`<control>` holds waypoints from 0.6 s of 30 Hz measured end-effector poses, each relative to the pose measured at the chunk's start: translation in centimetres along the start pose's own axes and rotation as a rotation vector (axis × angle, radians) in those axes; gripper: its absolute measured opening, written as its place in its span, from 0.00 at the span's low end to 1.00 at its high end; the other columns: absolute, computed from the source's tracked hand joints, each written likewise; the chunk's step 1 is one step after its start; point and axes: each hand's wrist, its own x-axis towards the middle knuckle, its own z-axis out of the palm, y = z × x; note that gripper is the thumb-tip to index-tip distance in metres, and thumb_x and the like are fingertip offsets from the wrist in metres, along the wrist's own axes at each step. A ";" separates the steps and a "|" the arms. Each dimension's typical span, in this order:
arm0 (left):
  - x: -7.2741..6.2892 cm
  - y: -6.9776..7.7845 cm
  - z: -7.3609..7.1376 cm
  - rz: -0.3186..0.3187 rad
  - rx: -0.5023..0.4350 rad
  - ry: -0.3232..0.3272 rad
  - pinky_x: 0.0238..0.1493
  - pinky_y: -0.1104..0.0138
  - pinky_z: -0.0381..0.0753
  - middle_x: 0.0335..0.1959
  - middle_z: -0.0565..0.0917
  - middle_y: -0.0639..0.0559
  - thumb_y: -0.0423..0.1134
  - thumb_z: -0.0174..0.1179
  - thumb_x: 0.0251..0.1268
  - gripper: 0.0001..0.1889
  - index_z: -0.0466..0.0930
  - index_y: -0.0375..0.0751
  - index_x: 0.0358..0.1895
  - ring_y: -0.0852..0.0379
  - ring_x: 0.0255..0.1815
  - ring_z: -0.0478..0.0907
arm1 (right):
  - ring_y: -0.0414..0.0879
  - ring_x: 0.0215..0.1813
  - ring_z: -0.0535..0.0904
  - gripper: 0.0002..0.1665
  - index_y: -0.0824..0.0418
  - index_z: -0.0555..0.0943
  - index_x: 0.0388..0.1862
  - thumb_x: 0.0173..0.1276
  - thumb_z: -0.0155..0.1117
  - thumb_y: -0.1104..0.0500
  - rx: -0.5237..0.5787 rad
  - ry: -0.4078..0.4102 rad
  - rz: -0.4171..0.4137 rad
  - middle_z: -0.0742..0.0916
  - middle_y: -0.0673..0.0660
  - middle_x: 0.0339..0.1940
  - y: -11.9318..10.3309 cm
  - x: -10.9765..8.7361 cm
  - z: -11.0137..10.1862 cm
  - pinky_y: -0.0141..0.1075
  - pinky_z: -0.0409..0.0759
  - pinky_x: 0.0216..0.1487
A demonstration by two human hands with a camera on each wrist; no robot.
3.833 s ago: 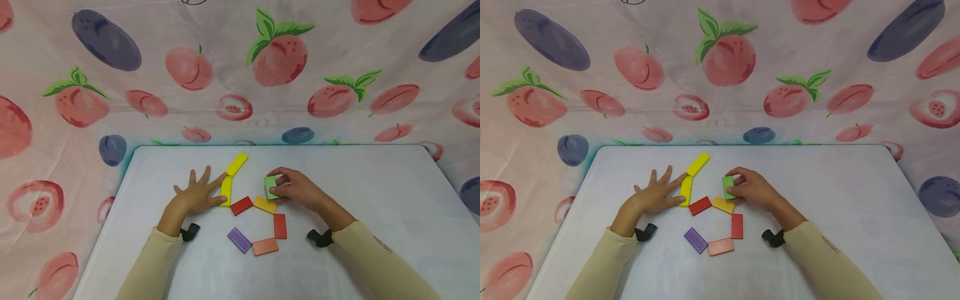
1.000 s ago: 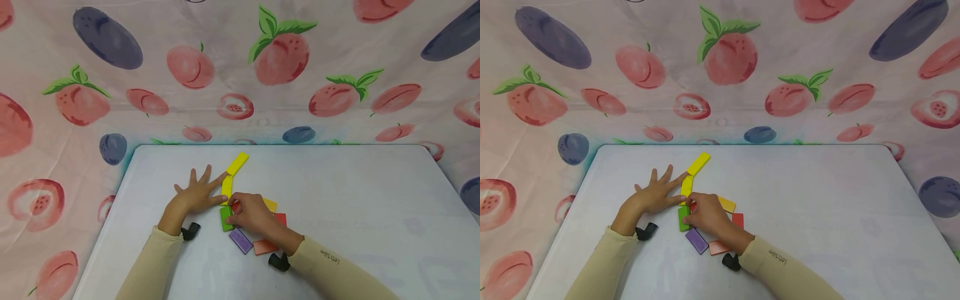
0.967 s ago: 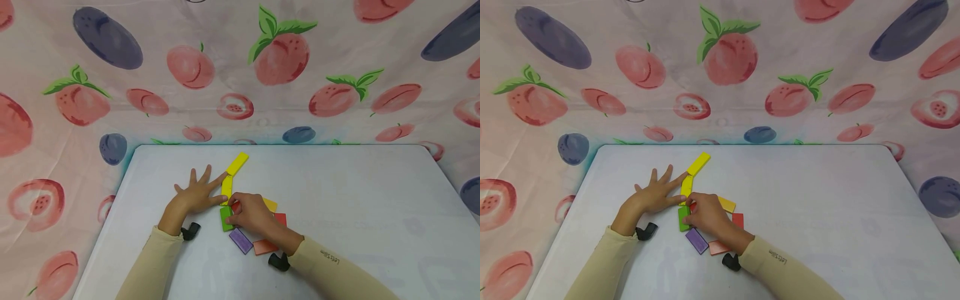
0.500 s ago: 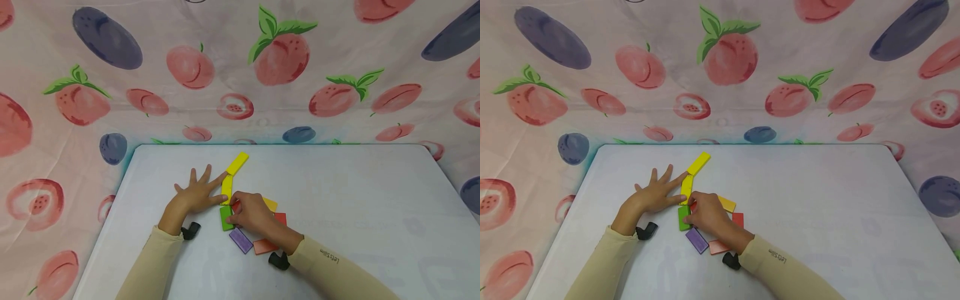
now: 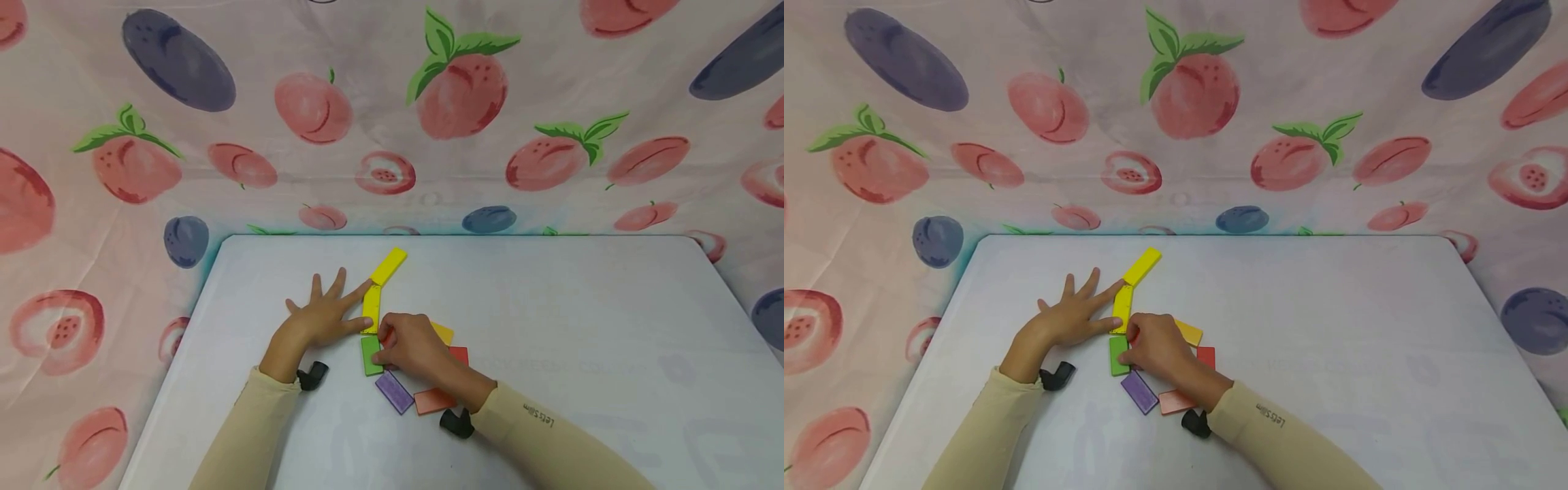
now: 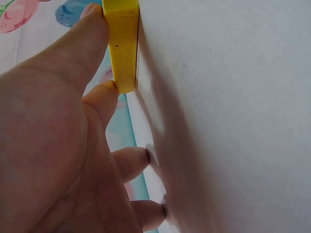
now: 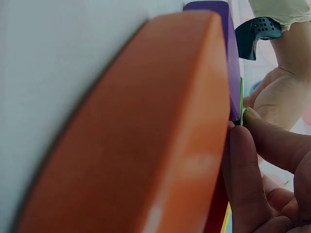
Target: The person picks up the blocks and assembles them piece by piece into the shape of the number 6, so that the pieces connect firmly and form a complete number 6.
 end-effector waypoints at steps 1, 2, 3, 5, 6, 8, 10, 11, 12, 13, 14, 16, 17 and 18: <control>0.0 0.0 0.0 0.001 0.002 0.000 0.58 0.13 0.34 0.86 0.34 0.46 0.72 0.54 0.67 0.41 0.46 0.78 0.81 0.25 0.82 0.25 | 0.41 0.27 0.78 0.18 0.53 0.80 0.36 0.56 0.83 0.52 0.007 -0.002 0.001 0.82 0.47 0.23 0.0 0.0 0.0 0.30 0.77 0.29; 0.0 0.0 0.0 0.002 0.003 0.000 0.58 0.13 0.34 0.86 0.34 0.46 0.72 0.53 0.67 0.41 0.46 0.78 0.81 0.25 0.82 0.25 | 0.41 0.27 0.78 0.18 0.53 0.80 0.35 0.55 0.83 0.53 0.016 -0.004 0.003 0.83 0.47 0.23 0.1 0.0 0.0 0.30 0.77 0.29; 0.0 0.0 0.0 0.003 0.005 0.002 0.58 0.13 0.34 0.86 0.34 0.46 0.72 0.53 0.67 0.41 0.46 0.78 0.81 0.25 0.82 0.25 | 0.41 0.26 0.79 0.18 0.53 0.79 0.34 0.55 0.83 0.54 0.020 -0.005 0.004 0.83 0.48 0.23 0.1 0.1 0.1 0.30 0.77 0.29; 0.0 0.0 0.1 0.003 0.008 0.002 0.57 0.13 0.34 0.86 0.34 0.46 0.72 0.53 0.67 0.42 0.46 0.78 0.81 0.25 0.82 0.25 | 0.41 0.26 0.79 0.18 0.53 0.79 0.33 0.55 0.83 0.54 0.024 -0.008 0.008 0.83 0.48 0.23 0.2 0.1 0.1 0.30 0.77 0.28; 0.0 0.0 0.1 0.003 0.008 0.003 0.57 0.13 0.34 0.86 0.34 0.46 0.72 0.53 0.67 0.42 0.46 0.78 0.81 0.25 0.82 0.25 | 0.41 0.26 0.79 0.18 0.53 0.79 0.33 0.55 0.84 0.55 0.024 -0.008 0.010 0.83 0.48 0.22 0.2 0.1 0.1 0.30 0.77 0.28; 0.0 0.0 0.1 0.003 0.008 0.003 0.57 0.13 0.34 0.86 0.34 0.46 0.72 0.53 0.67 0.42 0.45 0.79 0.81 0.25 0.82 0.25 | 0.41 0.26 0.79 0.18 0.53 0.79 0.32 0.55 0.84 0.55 0.027 -0.007 0.014 0.83 0.48 0.22 0.3 0.0 0.1 0.30 0.77 0.28; 0.0 0.0 0.1 0.003 0.006 0.002 0.57 0.13 0.34 0.86 0.34 0.46 0.72 0.53 0.67 0.41 0.45 0.79 0.81 0.25 0.82 0.25 | 0.41 0.26 0.79 0.18 0.53 0.79 0.32 0.55 0.84 0.55 0.034 -0.007 0.014 0.83 0.48 0.22 0.3 0.0 0.1 0.30 0.77 0.28; 0.0 0.0 0.1 0.002 0.005 0.002 0.57 0.13 0.34 0.86 0.34 0.47 0.72 0.53 0.67 0.41 0.45 0.79 0.81 0.25 0.82 0.25 | 0.41 0.26 0.79 0.18 0.53 0.79 0.32 0.55 0.84 0.55 0.036 -0.007 0.011 0.83 0.47 0.22 0.4 0.0 0.1 0.30 0.77 0.28; 0.0 0.0 0.1 0.001 0.005 0.002 0.57 0.13 0.34 0.86 0.34 0.47 0.72 0.53 0.67 0.41 0.45 0.79 0.80 0.26 0.82 0.25 | 0.41 0.26 0.79 0.18 0.53 0.79 0.32 0.55 0.84 0.55 0.037 -0.005 0.007 0.83 0.47 0.22 0.4 0.0 0.1 0.30 0.77 0.28; 0.0 0.0 0.1 0.001 0.004 0.002 0.57 0.13 0.34 0.86 0.34 0.47 0.72 0.53 0.68 0.41 0.45 0.79 0.80 0.26 0.82 0.25 | 0.41 0.26 0.79 0.18 0.53 0.79 0.32 0.55 0.84 0.54 0.041 -0.004 0.003 0.83 0.47 0.22 0.5 0.0 0.1 0.30 0.76 0.27; 0.0 0.0 0.1 0.000 0.003 0.002 0.57 0.13 0.34 0.86 0.34 0.47 0.72 0.53 0.68 0.41 0.45 0.79 0.80 0.26 0.82 0.25 | 0.41 0.26 0.79 0.18 0.53 0.80 0.32 0.55 0.84 0.54 0.045 -0.003 -0.002 0.83 0.47 0.22 0.5 0.0 0.1 0.30 0.76 0.27; 0.0 0.0 0.1 -0.001 0.005 0.003 0.58 0.13 0.34 0.86 0.34 0.47 0.72 0.53 0.68 0.41 0.45 0.79 0.80 0.26 0.82 0.25 | 0.41 0.26 0.79 0.18 0.53 0.80 0.32 0.55 0.84 0.53 0.055 -0.003 -0.010 0.83 0.47 0.21 0.6 0.0 0.0 0.30 0.75 0.27; 0.0 0.1 0.1 -0.001 0.008 0.003 0.58 0.13 0.34 0.86 0.34 0.47 0.72 0.53 0.67 0.41 0.45 0.79 0.80 0.26 0.82 0.25 | 0.41 0.26 0.79 0.17 0.53 0.80 0.32 0.55 0.84 0.53 0.059 -0.003 -0.012 0.83 0.47 0.21 0.6 0.0 0.0 0.30 0.75 0.27; 0.0 0.1 0.1 -0.001 0.008 0.004 0.58 0.13 0.34 0.86 0.34 0.47 0.72 0.53 0.67 0.41 0.45 0.79 0.81 0.26 0.82 0.25 | 0.41 0.26 0.79 0.17 0.54 0.80 0.32 0.55 0.84 0.53 0.064 -0.003 -0.013 0.83 0.47 0.21 0.7 0.0 0.0 0.30 0.75 0.27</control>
